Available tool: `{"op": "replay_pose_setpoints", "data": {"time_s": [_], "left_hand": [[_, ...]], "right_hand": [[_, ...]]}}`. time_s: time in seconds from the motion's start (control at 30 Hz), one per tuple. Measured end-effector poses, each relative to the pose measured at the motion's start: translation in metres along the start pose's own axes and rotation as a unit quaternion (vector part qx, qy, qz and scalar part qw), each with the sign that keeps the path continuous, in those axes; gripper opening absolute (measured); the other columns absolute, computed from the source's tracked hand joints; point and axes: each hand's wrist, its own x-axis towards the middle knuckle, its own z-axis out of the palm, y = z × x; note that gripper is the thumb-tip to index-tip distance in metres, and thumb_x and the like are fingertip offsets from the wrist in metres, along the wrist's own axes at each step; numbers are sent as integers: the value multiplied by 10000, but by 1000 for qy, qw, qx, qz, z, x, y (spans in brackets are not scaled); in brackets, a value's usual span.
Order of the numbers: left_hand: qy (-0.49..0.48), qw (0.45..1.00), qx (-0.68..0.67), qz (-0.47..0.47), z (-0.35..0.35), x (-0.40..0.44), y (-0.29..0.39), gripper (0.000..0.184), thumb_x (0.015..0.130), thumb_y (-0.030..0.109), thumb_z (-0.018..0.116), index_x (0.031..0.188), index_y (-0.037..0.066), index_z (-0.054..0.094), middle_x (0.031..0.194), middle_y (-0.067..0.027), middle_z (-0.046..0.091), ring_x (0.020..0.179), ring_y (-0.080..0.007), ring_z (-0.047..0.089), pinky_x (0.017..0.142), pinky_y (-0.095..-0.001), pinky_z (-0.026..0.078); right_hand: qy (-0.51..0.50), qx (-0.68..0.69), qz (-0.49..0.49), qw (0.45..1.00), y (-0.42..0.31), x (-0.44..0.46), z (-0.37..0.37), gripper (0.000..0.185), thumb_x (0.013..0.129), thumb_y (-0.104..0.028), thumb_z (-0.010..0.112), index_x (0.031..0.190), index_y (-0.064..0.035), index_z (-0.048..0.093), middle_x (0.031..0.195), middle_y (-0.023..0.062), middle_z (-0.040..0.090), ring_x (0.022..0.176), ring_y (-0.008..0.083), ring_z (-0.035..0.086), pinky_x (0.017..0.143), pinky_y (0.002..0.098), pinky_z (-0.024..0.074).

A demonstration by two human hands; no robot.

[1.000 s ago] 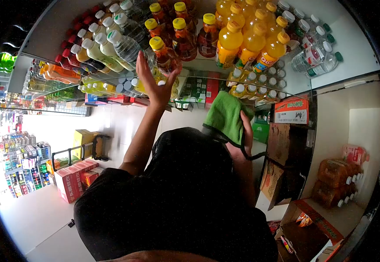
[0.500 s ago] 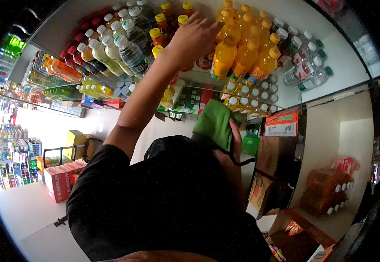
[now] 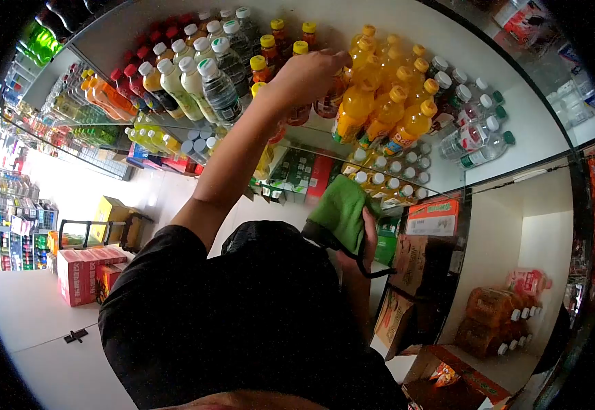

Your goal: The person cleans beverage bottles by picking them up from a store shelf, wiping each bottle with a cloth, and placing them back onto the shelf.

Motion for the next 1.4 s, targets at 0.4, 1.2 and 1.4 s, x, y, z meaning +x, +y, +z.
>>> {"op": "replay_pose_setpoints", "data": {"time_s": [0.4,1.2,1.4], "left_hand": [[192,980,-37,30,-73,-59,22,464,859,188,723,1279,140,533,1065,-152,684,937,-361,676,800,-438,540],[66,752,-648,-100,73,-204,95,533,926,274,696,1328,13,462,1207,-124,587,1076,-162,542,938,-325,441],[171,676,-700,-151,91,-204,93,503,920,248,717,1303,44,463,1154,-69,613,1069,-146,575,950,-332,462]], "right_hand": [[4,21,55,998,7,-4,24,426,1028,-294,497,1357,-24,525,1281,123,612,1178,246,599,1023,406,471],[-41,89,152,984,45,21,27,404,1011,-382,504,1260,-71,567,1159,101,650,1069,223,639,959,397,522],[99,5,29,995,46,9,51,510,1031,-440,427,1327,-37,530,1282,111,610,1177,236,595,1023,395,472]]}}
